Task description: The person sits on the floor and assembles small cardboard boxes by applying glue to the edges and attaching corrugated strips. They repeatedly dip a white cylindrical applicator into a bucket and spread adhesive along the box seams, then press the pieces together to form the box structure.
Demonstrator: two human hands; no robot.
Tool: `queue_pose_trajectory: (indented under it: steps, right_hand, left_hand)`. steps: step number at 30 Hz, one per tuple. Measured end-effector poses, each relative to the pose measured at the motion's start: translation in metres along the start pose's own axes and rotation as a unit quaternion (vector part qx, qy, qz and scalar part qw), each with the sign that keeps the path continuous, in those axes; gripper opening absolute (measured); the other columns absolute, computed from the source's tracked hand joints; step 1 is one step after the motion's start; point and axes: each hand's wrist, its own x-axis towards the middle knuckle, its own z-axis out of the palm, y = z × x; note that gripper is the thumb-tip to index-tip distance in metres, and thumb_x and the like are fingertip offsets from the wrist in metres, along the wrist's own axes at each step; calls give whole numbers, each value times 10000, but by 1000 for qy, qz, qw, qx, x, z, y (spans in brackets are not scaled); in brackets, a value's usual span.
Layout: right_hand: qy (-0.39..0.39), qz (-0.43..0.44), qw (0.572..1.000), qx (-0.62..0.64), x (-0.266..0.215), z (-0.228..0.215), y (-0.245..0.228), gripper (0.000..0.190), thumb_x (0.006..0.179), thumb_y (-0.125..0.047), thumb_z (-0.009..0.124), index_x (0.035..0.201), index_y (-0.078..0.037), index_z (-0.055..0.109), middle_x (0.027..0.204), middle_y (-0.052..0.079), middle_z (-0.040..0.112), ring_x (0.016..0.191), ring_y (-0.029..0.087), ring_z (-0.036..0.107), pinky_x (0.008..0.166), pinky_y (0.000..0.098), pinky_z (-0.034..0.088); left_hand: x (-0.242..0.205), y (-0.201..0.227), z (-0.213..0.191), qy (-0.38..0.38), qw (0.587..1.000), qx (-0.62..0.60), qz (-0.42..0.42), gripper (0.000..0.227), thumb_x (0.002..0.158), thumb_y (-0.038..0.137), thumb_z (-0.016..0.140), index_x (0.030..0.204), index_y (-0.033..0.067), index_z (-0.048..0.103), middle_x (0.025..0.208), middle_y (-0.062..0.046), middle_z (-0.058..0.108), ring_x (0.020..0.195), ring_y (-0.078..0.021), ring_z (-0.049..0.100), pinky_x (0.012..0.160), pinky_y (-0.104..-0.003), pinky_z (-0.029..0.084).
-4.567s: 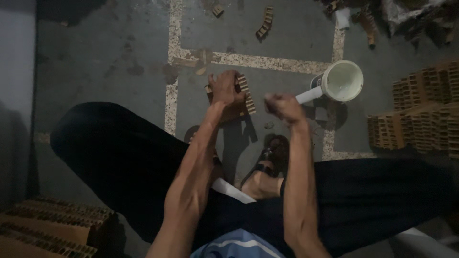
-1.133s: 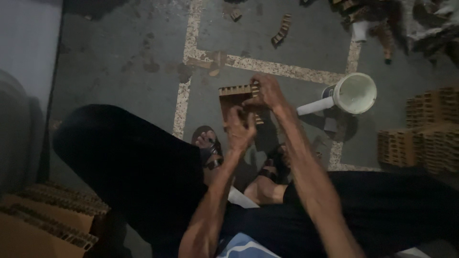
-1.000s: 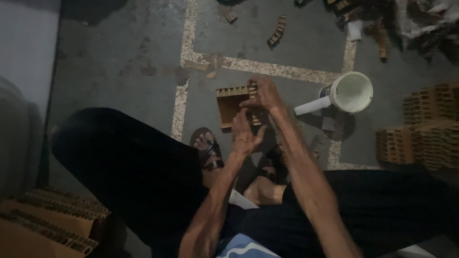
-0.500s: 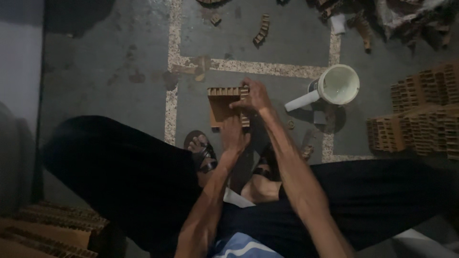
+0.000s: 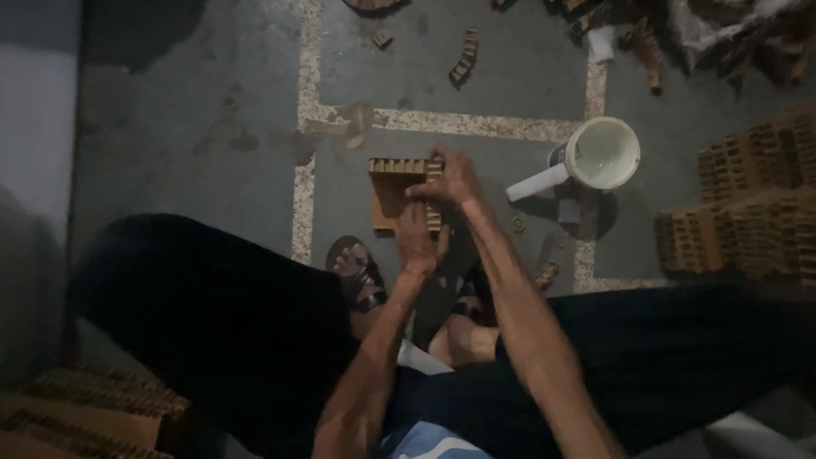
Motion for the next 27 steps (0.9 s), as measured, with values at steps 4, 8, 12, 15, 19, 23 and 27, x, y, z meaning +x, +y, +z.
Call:
queue_pose_trajectory:
  steps: [4,8,12,15,19,23,27]
  right_hand:
    - [47,-20,999,-9,-1,6,5,864,457,-602,991,1038,-39,687,956,135,751,886,276,734,806,414,585]
    - [58,-14,998,-32,3,11,11,891,421,-611,1008,1010,-32,674,909,155,745,837,290,731,760,427,583]
    - [64,1,998,-11,-4,11,11,800,461,-573,999,972,-57,664,860,125,753,798,277,750,732,410,600]
    - [77,-17,997,-6,-3,12,9,795,466,-561,1014,968,-60,655,810,112,744,761,274,750,708,409,598]
    - [89,5,996,-10,-10,13,9,810,468,-579,1002,994,-69,655,841,125,748,796,284,750,746,413,601]
    - [81,75,993,-48,-13,13,-7,848,469,-572,1000,1071,-77,665,1008,193,733,997,361,693,821,476,562]
    - [124,124,984,-22,-25,-10,-26,1058,513,-634,1000,1250,-17,558,1166,228,660,1103,385,637,865,494,556]
  left_hand:
    - [4,-9,10,-57,997,-17,-46,686,810,251,764,1371,-32,488,1286,-238,539,1210,-425,515,1014,-542,404]
    - [5,-23,20,-53,998,25,-20,730,762,259,801,1348,-46,488,1262,-236,533,1187,-423,513,997,-565,389]
    - [3,-31,23,-66,998,10,-8,667,778,261,808,1307,-18,511,1235,-210,540,1212,-401,523,1069,-552,390]
    - [3,-36,23,-69,997,-14,-20,715,740,253,814,1320,-33,510,1245,-224,545,1212,-407,520,1061,-562,373]
    - [0,-41,30,-45,999,-11,-5,726,749,272,811,1326,-50,511,1261,-255,547,1209,-436,511,1021,-566,368]
    - [2,-40,30,-35,999,2,6,644,789,266,790,1312,-24,550,1254,-240,565,1230,-410,523,1099,-565,350]
    - [9,-26,8,-5,995,-95,-8,553,794,178,757,1301,31,595,1288,-207,615,1242,-386,551,1089,-573,316]
